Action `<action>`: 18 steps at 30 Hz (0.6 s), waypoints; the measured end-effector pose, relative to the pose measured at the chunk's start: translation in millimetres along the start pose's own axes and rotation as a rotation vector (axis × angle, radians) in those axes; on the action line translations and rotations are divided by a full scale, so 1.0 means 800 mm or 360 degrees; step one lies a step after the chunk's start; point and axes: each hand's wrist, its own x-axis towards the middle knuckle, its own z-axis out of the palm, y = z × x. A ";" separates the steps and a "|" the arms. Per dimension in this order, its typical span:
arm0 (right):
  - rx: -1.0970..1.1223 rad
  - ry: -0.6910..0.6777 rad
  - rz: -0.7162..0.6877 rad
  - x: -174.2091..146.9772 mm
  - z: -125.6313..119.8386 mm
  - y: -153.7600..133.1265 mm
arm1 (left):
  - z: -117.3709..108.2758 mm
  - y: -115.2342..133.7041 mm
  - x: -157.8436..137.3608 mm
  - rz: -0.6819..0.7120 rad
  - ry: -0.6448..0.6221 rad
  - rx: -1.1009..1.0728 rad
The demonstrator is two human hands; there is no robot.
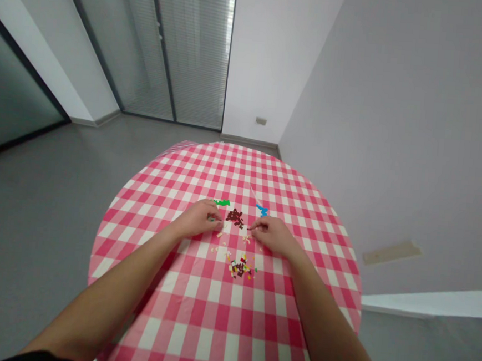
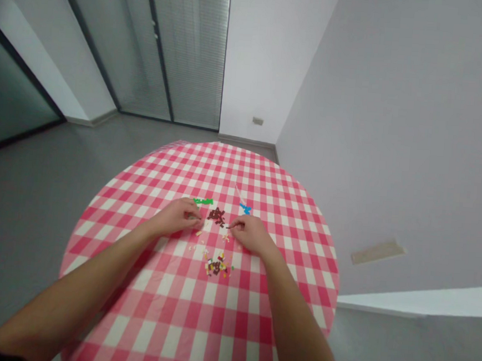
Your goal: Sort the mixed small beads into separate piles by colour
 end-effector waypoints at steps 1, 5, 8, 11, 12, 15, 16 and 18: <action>-0.0076 0.0104 0.0028 0.003 0.004 0.002 | 0.003 -0.004 0.001 -0.0035 0.0051 0.0053; -0.0264 0.0233 0.0063 0.012 0.018 0.007 | 0.016 -0.010 0.006 -0.0107 0.0155 0.0190; -0.0327 0.0149 0.0070 0.016 0.025 0.009 | 0.023 -0.012 0.009 -0.0104 0.0182 0.0247; -0.0330 0.0110 0.0054 0.017 0.027 0.010 | 0.026 -0.015 0.011 -0.0112 0.0199 0.0303; -0.0329 0.0111 0.0048 0.017 0.027 0.010 | 0.026 -0.016 0.011 -0.0123 0.0203 0.0310; -0.0325 0.0110 0.0042 0.017 0.027 0.010 | 0.027 -0.017 0.011 -0.0155 0.0195 0.0283; -0.0324 0.0107 0.0046 0.016 0.026 0.009 | 0.027 -0.017 0.011 -0.0161 0.0187 0.0267; -0.0327 0.0106 0.0062 0.016 0.026 0.009 | 0.026 -0.015 0.011 -0.0162 0.0168 0.0245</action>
